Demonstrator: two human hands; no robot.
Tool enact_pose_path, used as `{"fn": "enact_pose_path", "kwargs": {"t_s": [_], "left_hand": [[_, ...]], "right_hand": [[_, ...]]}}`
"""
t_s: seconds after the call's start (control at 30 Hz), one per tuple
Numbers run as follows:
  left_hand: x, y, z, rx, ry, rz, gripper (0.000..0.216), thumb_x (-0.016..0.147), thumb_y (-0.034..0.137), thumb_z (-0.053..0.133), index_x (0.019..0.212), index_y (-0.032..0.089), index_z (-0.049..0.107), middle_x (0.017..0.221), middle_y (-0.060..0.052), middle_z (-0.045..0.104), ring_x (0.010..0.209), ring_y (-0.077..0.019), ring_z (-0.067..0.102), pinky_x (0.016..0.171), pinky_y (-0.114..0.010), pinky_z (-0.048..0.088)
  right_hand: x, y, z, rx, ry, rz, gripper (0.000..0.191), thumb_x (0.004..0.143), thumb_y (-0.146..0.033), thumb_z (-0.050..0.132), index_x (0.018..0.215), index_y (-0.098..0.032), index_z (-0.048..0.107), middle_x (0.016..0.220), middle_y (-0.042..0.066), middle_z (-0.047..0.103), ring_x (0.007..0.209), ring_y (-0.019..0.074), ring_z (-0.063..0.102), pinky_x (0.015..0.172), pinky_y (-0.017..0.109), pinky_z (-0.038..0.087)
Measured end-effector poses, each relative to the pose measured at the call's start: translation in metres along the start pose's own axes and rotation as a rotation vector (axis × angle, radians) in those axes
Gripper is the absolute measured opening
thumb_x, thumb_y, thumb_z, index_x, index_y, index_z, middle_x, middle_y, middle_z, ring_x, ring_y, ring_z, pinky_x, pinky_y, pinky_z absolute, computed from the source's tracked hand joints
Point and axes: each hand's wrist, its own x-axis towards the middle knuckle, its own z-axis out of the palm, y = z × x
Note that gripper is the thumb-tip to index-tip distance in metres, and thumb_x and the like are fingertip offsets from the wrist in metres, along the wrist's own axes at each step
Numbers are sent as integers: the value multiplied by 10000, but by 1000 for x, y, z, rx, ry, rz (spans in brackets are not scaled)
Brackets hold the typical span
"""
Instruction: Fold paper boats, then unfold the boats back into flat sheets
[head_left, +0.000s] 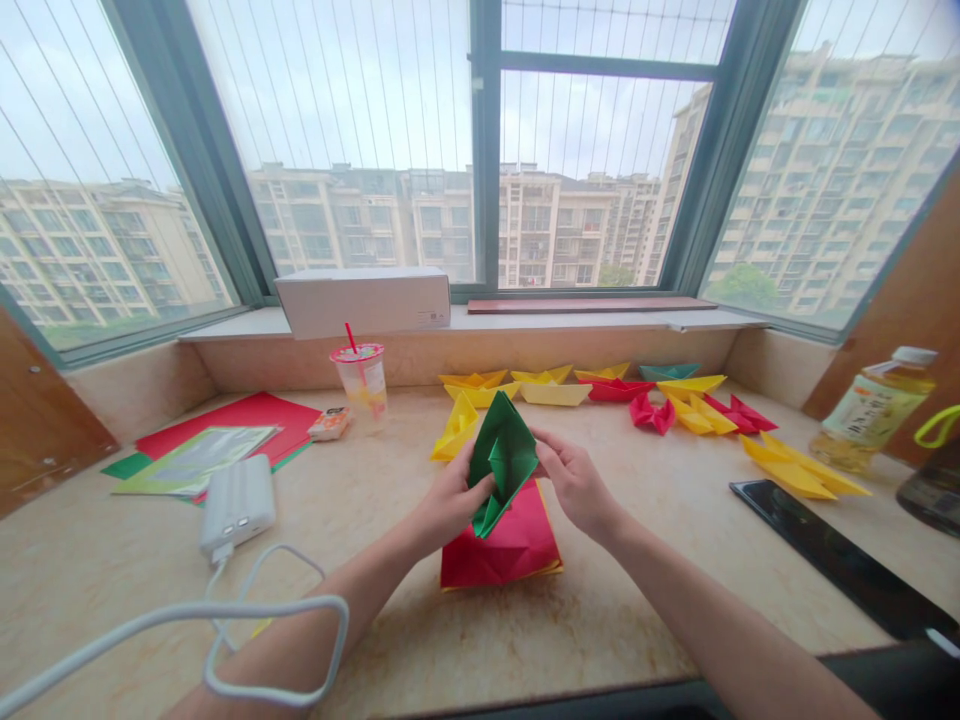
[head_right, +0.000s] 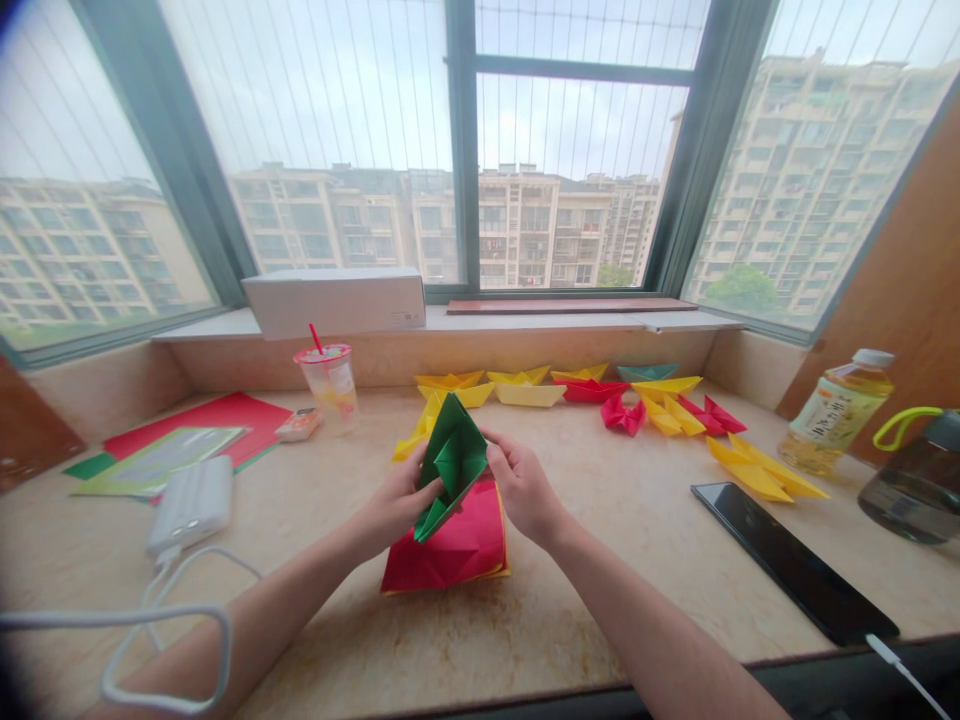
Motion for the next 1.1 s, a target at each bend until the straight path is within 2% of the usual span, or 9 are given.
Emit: {"fn": "enact_pose_path", "kwargs": {"t_s": [0.17, 0.4, 0.5, 0.6, 0.7, 0.8, 0.9, 1.0, 1.1], "left_hand": [[-3, 5, 1, 63, -68, 28, 775, 713, 208, 742, 1413, 201, 408, 1137, -85, 650, 1002, -231, 640, 864, -337, 536], [-3, 4, 0, 117, -89, 6, 877, 693, 174, 724, 1472, 226, 325, 1255, -101, 616, 1111, -260, 615, 936, -377, 512], [-3, 0, 1, 94, -86, 27, 903, 724, 202, 727, 1502, 251, 270, 1260, -96, 623, 1107, -269, 622, 928, -392, 518], [-3, -2, 2, 42, -44, 90, 900, 755, 241, 734, 1512, 251, 247, 1277, -95, 613, 1126, -267, 613, 967, -400, 495], [-1, -3, 2, -27, 30, 57, 778, 826, 339, 687, 1493, 241, 299, 1211, -93, 643, 1051, -254, 643, 929, -396, 511], [1, -2, 0, -43, 36, 52, 536, 882, 415, 620, 1350, 176, 514, 1085, -91, 680, 989, -247, 650, 890, -372, 518], [2, 0, -1, 76, 33, 113, 402, 909, 436, 573, 1175, 145, 656, 1031, -97, 668, 971, -242, 632, 845, -343, 528], [0, 1, 0, 281, 24, 185, 398, 899, 405, 596, 1224, 183, 657, 1073, -93, 621, 993, -231, 607, 818, -318, 536], [-5, 0, 4, 439, -17, 244, 497, 862, 365, 656, 1337, 238, 584, 1140, -82, 581, 1007, -210, 591, 848, -316, 528]], "right_hand": [[-2, 4, -3, -109, 35, -8, 456, 940, -455, 504, 1324, -210, 524, 945, 50, 731, 829, 213, 702, 786, 405, 581], [-5, 8, -3, -243, 88, -33, 445, 941, -456, 472, 1335, -250, 469, 787, 14, 686, 695, 200, 662, 687, 368, 568], [-5, 12, -8, -310, 128, -59, 356, 942, -441, 460, 1239, -247, 493, 718, -9, 655, 618, 183, 622, 637, 344, 548], [-6, 11, -14, -468, 120, -100, 186, 930, -360, 468, 1015, -227, 567, 723, 3, 652, 649, 183, 621, 656, 334, 534], [-5, 8, -18, -649, 76, -125, 170, 902, -263, 463, 894, -211, 624, 807, 38, 691, 738, 199, 650, 708, 340, 528], [-4, 6, -16, -680, 60, -116, 218, 904, -259, 454, 984, -210, 651, 906, 59, 720, 793, 210, 674, 704, 337, 535], [-3, 6, -12, -682, 71, -65, 212, 894, -306, 502, 1038, -215, 629, 924, 61, 720, 736, 198, 678, 625, 310, 533], [-3, 8, -9, -661, 99, -34, 212, 848, -323, 576, 1032, -218, 592, 995, 61, 705, 680, 173, 664, 586, 290, 530], [-4, 13, -11, -603, 110, -38, 264, 814, -303, 607, 1060, -220, 563, 1006, 62, 705, 720, 182, 670, 599, 283, 537]]}}
